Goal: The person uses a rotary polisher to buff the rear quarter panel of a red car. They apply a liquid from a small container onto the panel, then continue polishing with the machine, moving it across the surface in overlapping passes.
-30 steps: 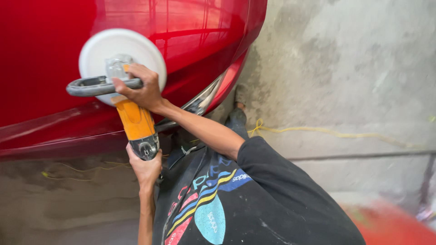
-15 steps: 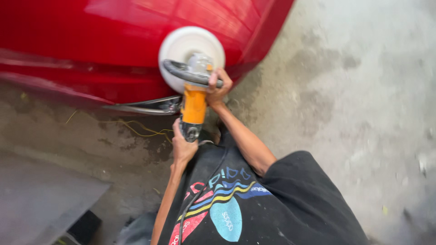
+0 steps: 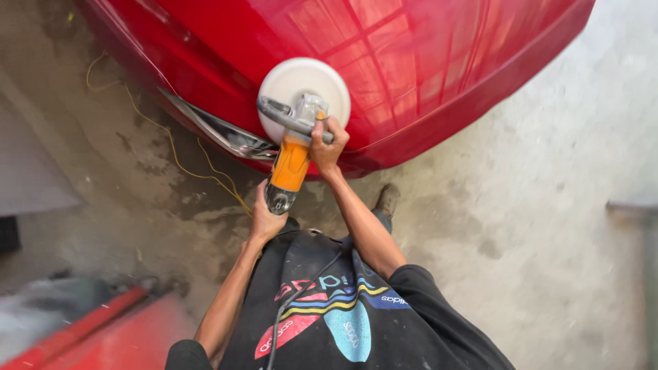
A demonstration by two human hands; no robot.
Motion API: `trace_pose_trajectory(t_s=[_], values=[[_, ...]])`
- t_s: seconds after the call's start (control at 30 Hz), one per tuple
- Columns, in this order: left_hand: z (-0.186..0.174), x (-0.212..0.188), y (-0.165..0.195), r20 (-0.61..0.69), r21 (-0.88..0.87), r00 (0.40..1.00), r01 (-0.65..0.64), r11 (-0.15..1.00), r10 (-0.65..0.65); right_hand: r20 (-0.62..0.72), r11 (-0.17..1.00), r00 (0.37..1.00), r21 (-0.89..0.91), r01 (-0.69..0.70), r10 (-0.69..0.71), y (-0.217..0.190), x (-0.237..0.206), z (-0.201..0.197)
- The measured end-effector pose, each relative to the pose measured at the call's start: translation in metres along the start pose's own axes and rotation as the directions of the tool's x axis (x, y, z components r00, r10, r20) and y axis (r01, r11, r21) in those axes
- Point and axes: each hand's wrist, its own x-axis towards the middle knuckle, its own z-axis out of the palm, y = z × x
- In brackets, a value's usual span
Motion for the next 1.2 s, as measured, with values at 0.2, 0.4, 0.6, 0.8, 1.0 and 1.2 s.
trace_pose_trajectory(t_s=[0.2, 0.4, 0.6, 0.8, 1.0, 1.2], values=[[0.114, -0.037, 0.046, -0.164, -0.05, 0.986, 0.015, 0.999, -0.023, 0.277, 0.998, 0.958, 0.025, 0.062, -0.067, 0.006, 0.033, -0.089], [0.15, -0.06, 0.068, -0.191, -0.057, 0.964, 0.176, 0.983, -0.183, 0.325, 0.998, 0.946, 0.055, 0.002, -0.02, 0.017, 0.04, -0.129], [0.148, -0.059, 0.063, -0.232, -0.134, 0.943, 0.212, 0.968, -0.239, 0.384, 0.996, 0.92, 0.003, -0.085, 0.077, 0.012, 0.042, -0.104], [0.115, -0.03, 0.04, -0.343, -0.056, 0.915, 0.204, 0.977, -0.211, 0.422, 1.0, 0.906, 0.015, 0.026, -0.029, 0.002, 0.05, -0.032], [0.08, 0.006, 0.032, -0.352, -0.12, 0.897, 0.239, 0.964, -0.267, 0.464, 0.997, 0.884, 0.067, 0.031, -0.058, -0.003, 0.06, 0.029], [0.094, 0.001, 0.027, -0.279, -0.096, 0.942, 0.164, 0.982, -0.185, 0.445, 0.998, 0.894, 0.063, 0.031, -0.056, 0.017, 0.057, -0.01]])
